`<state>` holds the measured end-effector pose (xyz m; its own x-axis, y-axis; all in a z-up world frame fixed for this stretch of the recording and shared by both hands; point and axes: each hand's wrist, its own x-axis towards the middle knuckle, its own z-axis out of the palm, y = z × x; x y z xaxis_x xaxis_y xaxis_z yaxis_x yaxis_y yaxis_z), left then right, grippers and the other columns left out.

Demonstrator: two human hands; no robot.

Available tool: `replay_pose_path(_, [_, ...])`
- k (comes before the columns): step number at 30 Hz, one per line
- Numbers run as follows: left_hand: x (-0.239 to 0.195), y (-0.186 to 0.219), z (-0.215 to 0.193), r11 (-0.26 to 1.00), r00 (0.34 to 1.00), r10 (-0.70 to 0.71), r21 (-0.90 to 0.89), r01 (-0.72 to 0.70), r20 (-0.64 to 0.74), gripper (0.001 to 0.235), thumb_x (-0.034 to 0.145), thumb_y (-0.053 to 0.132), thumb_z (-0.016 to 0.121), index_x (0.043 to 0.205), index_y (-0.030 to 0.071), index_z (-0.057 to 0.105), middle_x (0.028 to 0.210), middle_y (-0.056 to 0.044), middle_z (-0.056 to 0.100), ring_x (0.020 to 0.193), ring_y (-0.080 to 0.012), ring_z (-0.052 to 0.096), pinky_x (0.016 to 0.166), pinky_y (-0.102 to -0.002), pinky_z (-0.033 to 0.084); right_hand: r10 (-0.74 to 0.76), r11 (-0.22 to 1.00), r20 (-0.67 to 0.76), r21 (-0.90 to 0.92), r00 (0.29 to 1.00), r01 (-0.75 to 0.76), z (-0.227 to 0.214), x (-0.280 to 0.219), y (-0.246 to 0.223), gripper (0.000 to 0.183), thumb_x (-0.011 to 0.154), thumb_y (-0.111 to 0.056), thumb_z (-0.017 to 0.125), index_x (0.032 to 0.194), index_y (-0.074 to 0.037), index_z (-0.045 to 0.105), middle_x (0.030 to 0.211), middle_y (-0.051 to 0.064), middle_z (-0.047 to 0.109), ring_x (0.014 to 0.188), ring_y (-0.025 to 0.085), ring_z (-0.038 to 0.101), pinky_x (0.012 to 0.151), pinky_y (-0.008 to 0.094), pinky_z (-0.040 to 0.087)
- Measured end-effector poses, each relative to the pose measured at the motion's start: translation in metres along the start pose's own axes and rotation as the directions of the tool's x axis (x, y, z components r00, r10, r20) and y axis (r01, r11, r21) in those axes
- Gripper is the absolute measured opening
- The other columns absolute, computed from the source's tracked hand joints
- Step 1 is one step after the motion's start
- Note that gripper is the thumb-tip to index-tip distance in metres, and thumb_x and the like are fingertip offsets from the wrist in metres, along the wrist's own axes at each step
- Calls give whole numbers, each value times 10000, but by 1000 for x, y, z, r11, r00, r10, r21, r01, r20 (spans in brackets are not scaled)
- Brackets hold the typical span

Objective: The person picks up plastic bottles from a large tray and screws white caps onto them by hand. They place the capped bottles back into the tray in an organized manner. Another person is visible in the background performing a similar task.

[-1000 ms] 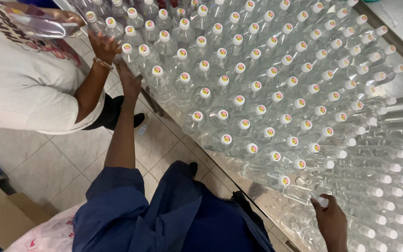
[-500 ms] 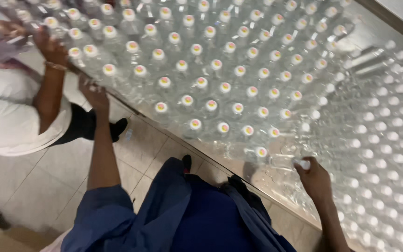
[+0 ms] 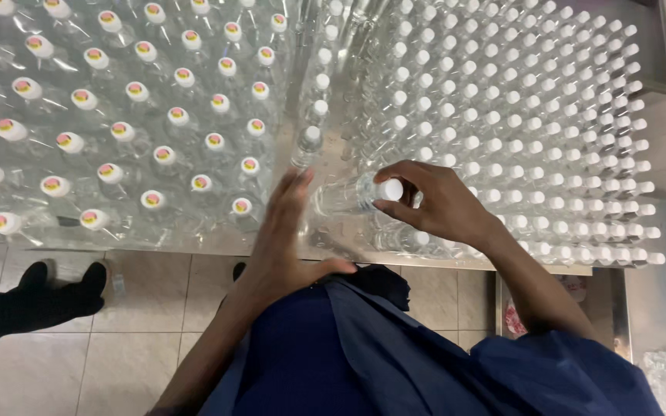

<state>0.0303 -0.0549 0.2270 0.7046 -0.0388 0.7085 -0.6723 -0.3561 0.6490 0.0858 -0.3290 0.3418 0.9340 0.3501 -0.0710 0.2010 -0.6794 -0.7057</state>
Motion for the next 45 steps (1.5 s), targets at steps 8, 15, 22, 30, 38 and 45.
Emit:
replay_pose_path(8, [26,8,114,714,553,-403,-128,688,730,1072,695,577,994,1585,197,535,1318,-195,777,1287,-457,708,1005,-541,563,-99,987,304,154,947,54,-60,-8,33,420,1106,-300,617,1424,-26,617,857,157,714,742,261,744,602,387,568])
replay_pose_path(15, [8,11,140,693,568,-115,-344,633,815,765,779,360,1006,1382,51,652,1269,-228,752,1238,-327,671,1073,-544,525,-851,198,359,-457,384,867,-58,-7,107,507,1130,-581,523,1129,-100,682,904,70,582,791,259,643,708,344,556])
replay_pose_path(22, [12,49,143,777,420,-460,125,617,783,797,768,564,880,1407,183,593,1163,-198,795,1102,-455,770,941,-578,586,-604,774,70,-189,794,605,8,-21,189,546,1073,-554,593,677,-198,472,530,1,402,465,217,471,464,337,389])
replay_pose_path(30, [13,41,130,748,326,-483,188,637,813,817,844,534,775,1480,96,509,1225,-280,758,1100,-565,739,887,-620,595,-185,938,203,-256,962,235,3,-42,150,708,1120,-542,435,613,-53,507,444,223,499,446,448,578,499,507,439])
replay_pose_path(38, [-78,-30,175,147,290,481,-402,904,827,980,798,63,986,1646,-7,499,1583,-232,586,945,-263,772,616,-418,696,-986,164,-37,-253,160,954,26,-47,126,491,1063,-454,434,662,-177,489,627,8,344,484,193,403,484,355,438])
replay_pose_path(45, [14,11,116,728,201,-509,294,619,837,771,833,618,810,1317,38,659,1061,-286,788,1009,-505,775,726,-616,587,-202,969,220,-98,954,228,63,-8,176,764,1097,-549,372,503,-78,473,419,185,482,380,389,541,433,461,408])
